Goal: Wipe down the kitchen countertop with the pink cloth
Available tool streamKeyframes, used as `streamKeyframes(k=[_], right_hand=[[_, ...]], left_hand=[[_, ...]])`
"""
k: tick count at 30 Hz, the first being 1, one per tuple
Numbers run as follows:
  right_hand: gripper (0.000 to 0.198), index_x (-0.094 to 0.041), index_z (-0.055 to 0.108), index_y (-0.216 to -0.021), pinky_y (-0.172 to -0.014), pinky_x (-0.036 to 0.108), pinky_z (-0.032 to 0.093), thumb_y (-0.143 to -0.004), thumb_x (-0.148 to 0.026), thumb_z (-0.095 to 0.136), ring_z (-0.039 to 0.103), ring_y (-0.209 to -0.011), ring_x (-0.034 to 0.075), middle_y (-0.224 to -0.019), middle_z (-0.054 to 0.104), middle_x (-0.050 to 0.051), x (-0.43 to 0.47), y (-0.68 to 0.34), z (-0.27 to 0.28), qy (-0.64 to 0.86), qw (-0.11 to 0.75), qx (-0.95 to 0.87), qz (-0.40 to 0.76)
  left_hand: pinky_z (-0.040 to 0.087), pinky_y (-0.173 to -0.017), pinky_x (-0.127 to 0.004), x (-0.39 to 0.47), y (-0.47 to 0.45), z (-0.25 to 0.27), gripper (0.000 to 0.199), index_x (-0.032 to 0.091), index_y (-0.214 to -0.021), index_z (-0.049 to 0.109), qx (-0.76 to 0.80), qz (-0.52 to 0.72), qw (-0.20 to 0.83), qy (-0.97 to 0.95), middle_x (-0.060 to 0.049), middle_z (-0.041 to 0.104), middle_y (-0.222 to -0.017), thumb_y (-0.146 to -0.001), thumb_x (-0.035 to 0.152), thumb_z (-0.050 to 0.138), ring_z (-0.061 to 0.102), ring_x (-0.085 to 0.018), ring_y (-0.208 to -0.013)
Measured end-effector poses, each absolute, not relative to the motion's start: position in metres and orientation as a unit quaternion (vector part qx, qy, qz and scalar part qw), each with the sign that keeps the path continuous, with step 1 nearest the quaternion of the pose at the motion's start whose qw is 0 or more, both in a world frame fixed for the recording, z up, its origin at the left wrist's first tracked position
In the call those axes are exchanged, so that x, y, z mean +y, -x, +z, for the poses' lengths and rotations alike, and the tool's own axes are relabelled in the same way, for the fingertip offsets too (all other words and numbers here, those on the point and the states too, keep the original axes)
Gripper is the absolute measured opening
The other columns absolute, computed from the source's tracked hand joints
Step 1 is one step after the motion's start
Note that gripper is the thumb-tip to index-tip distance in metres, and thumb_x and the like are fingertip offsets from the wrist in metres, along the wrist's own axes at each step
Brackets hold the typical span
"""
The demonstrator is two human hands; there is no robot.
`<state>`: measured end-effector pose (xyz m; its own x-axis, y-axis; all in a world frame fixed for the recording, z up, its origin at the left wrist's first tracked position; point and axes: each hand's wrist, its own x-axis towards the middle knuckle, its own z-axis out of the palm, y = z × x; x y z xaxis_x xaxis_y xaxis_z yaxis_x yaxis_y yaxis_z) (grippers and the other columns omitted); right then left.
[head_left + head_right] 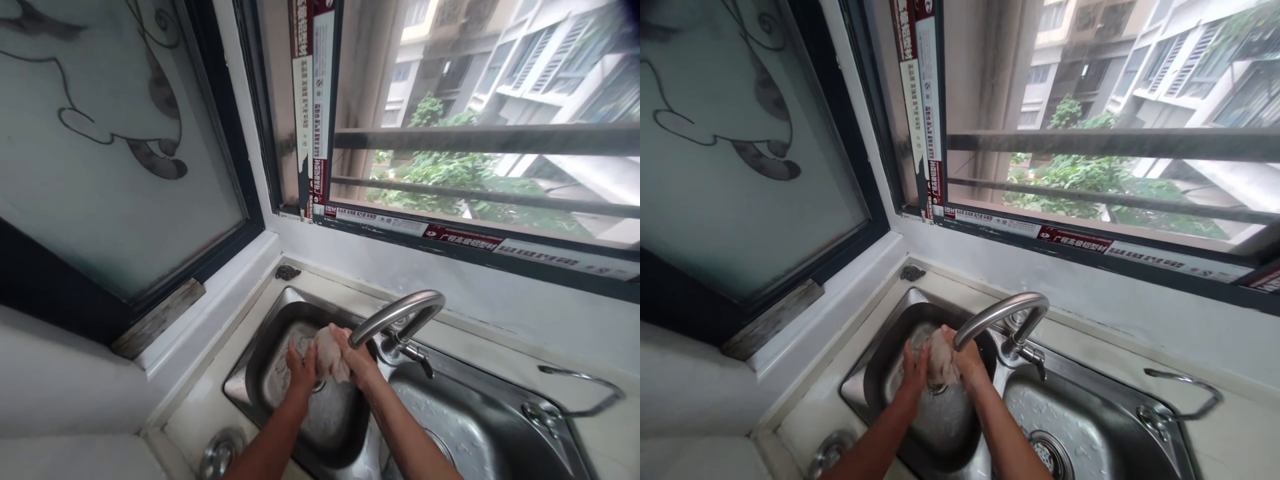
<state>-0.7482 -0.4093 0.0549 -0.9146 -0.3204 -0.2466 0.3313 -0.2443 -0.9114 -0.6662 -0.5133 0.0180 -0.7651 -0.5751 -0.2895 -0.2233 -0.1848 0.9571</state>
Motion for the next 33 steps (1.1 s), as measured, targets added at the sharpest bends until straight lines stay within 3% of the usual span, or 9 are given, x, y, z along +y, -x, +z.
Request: streamKeyframes(k=[3,8,13,17,19,23,27,30,33], right_hand=[[0.046,-0.021,0.059,-0.070,-0.057,0.030,0.053,-0.072,-0.063,0.078,0.066,-0.069,0.024,-0.063,0.062,0.003,-0.408,0.744,0.064,-0.009,0.241,0.547,-0.802],[0.044,-0.020,0.060,-0.079,-0.056,0.030,0.055,-0.063,-0.049,0.088,0.067,-0.068,0.024,-0.065,0.063,0.002,-0.393,0.738,0.067,-0.022,0.286,0.489,-0.824],[0.057,-0.020,0.057,-0.087,-0.049,0.024,0.047,-0.049,-0.042,0.094,0.061,-0.057,0.018,-0.068,0.065,-0.002,-0.375,0.739,0.060,-0.041,0.237,0.507,-0.828],[0.049,-0.021,0.059,-0.088,-0.044,0.022,0.034,-0.066,-0.059,0.082,0.045,-0.045,0.012,-0.054,0.055,-0.006,-0.366,0.737,0.054,0.007,0.194,0.626,-0.756],[0.049,-0.021,0.062,-0.079,-0.050,0.025,0.038,-0.076,-0.070,0.068,0.047,-0.052,0.015,-0.056,0.054,-0.003,-0.361,0.735,0.050,0.050,0.189,0.686,-0.701],[0.059,-0.024,0.070,-0.068,-0.082,0.040,0.049,-0.077,-0.080,0.056,0.059,-0.087,0.027,-0.081,0.063,0.006,-0.345,0.731,0.038,0.106,0.124,0.790,-0.591],[0.061,-0.027,0.077,-0.092,-0.109,0.051,0.035,-0.077,-0.082,0.057,0.047,-0.127,0.036,-0.122,0.063,0.010,-0.336,0.729,0.038,0.105,0.077,0.802,-0.583],[0.059,-0.025,0.073,-0.112,-0.108,0.046,0.041,-0.086,-0.075,0.056,0.055,-0.117,0.031,-0.117,0.066,0.008,-0.339,0.728,0.055,0.163,0.162,0.710,-0.666],[0.052,-0.022,0.074,-0.105,-0.096,0.042,0.049,-0.087,-0.070,0.062,0.061,-0.094,0.028,-0.096,0.069,0.005,-0.346,0.730,0.076,0.185,0.159,0.681,-0.690]], left_hand=[[0.042,-0.108,-0.048,-0.500,0.656,0.024,0.085,0.024,-0.137,0.043,-0.701,-0.663,0.183,-0.187,-0.017,0.041,-0.149,-0.065,0.047,0.081,0.039,-0.034,-0.139],[0.046,-0.100,-0.040,-0.507,0.655,0.044,0.031,0.024,-0.106,0.071,-0.784,-0.605,0.128,-0.043,-0.010,0.058,-0.122,-0.075,0.025,0.066,0.057,-0.026,-0.112],[0.047,-0.085,-0.034,-0.519,0.663,0.055,0.014,0.021,-0.082,0.069,-0.758,-0.638,0.113,-0.073,-0.003,0.062,-0.084,-0.081,0.027,0.056,0.058,-0.020,-0.087],[0.046,-0.071,-0.029,-0.510,0.673,0.073,0.025,0.020,-0.083,0.062,-0.676,-0.719,0.067,-0.149,0.001,0.060,-0.076,-0.084,0.045,0.061,0.055,-0.016,-0.072],[0.045,-0.066,-0.028,-0.504,0.680,0.086,0.037,0.019,-0.084,0.061,-0.607,-0.777,0.033,-0.165,0.001,0.060,-0.073,-0.083,0.056,0.063,0.054,-0.014,-0.067],[0.041,-0.057,-0.026,-0.496,0.692,0.109,0.050,0.018,-0.075,0.058,-0.507,-0.844,-0.019,-0.171,0.003,0.054,-0.063,-0.074,0.066,0.071,0.049,-0.012,-0.058],[0.039,-0.058,-0.024,-0.494,0.697,0.123,0.047,0.017,-0.078,0.063,-0.518,-0.842,-0.076,-0.128,0.004,0.055,-0.065,-0.067,0.059,0.080,0.047,-0.010,-0.059],[0.039,-0.062,-0.025,-0.496,0.702,0.130,0.042,0.017,-0.078,0.067,-0.583,-0.804,-0.080,-0.085,0.003,0.057,-0.069,-0.071,0.058,0.075,0.046,-0.011,-0.063],[0.040,-0.067,-0.026,-0.505,0.709,0.132,0.039,0.018,-0.078,0.068,-0.680,-0.732,-0.030,-0.042,0.002,0.058,-0.071,-0.079,0.057,0.067,0.048,-0.013,-0.069]])
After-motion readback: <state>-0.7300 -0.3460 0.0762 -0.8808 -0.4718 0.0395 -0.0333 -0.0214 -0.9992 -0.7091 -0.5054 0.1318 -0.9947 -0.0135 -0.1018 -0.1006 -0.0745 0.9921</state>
